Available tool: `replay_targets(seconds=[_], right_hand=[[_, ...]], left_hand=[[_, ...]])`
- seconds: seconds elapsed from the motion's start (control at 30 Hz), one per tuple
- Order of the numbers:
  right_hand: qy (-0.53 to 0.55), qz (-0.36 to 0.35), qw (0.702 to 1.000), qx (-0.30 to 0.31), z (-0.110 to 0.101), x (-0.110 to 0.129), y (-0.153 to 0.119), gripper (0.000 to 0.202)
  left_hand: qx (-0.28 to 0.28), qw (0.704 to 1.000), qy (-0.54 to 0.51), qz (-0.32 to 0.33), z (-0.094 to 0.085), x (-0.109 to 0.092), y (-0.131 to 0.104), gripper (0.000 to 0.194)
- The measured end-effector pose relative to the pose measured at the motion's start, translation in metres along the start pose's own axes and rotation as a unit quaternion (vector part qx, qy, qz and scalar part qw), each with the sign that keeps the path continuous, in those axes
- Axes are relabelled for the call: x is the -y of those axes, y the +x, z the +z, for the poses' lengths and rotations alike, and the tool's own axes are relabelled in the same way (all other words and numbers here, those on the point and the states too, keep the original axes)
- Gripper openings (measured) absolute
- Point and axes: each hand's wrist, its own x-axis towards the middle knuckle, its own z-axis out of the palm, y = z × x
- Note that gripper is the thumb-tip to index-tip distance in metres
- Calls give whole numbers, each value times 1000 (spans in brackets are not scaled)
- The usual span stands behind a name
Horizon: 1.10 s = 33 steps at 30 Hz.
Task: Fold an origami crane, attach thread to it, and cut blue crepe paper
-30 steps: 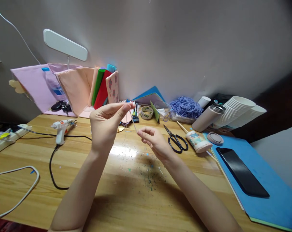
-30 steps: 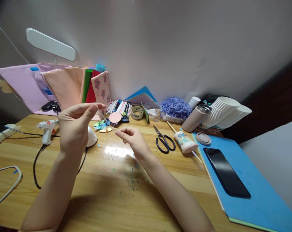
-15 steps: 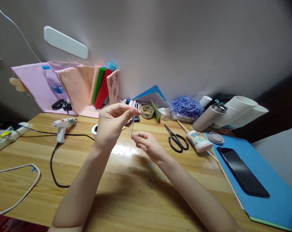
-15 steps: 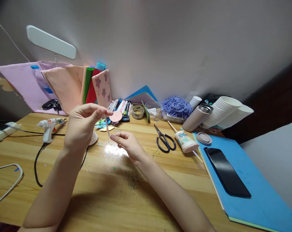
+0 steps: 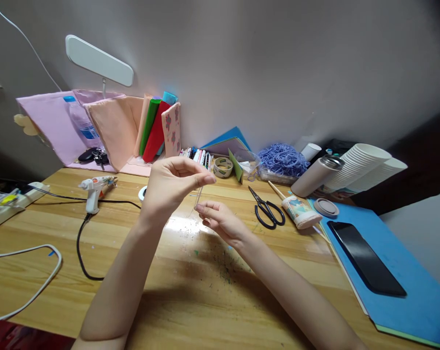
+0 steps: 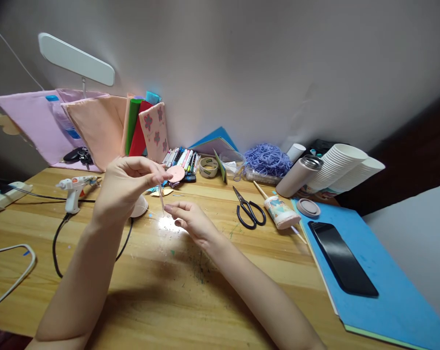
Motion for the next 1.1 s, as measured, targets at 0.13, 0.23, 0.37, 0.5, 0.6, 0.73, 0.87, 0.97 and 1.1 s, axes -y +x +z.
replay_targets(seconds=[0.13, 0.23, 0.37, 0.5, 0.6, 0.73, 0.87, 0.97, 1.1], right_hand=[[0, 12, 1000, 12, 0, -2, 1, 23], [-10, 29, 999, 19, 1, -2, 0, 24], [-102, 54, 993, 21, -1, 1, 0, 23], [-275, -61, 956, -78, -8, 16, -3, 17], [-350, -192, 913, -84, -15, 34, -9, 19], [-353, -227, 907, 40, -19, 50, -17, 21], [-297, -202, 927, 112, -15, 47, -17, 14], [-252, -182, 944, 108, -11, 42, -16, 11], [-242, -156, 951, 114, -10, 40, -16, 11]], left_hand=[[15, 1000, 8, -11, 0, -1, 0, 22], [14, 999, 23, -20, -1, 0, 1, 25], [11, 997, 59, -40, -1, 2, 2, 29], [24, 995, 80, -55, -2, 5, 4, 30], [45, 994, 73, -60, -2, 10, 4, 28], [73, 993, 53, -74, 0, 17, 4, 26], [98, 990, 39, -97, 4, 23, 5, 29], [103, 988, 31, -112, 6, 26, 7, 32], [89, 988, 30, -122, 6, 31, 9, 36]])
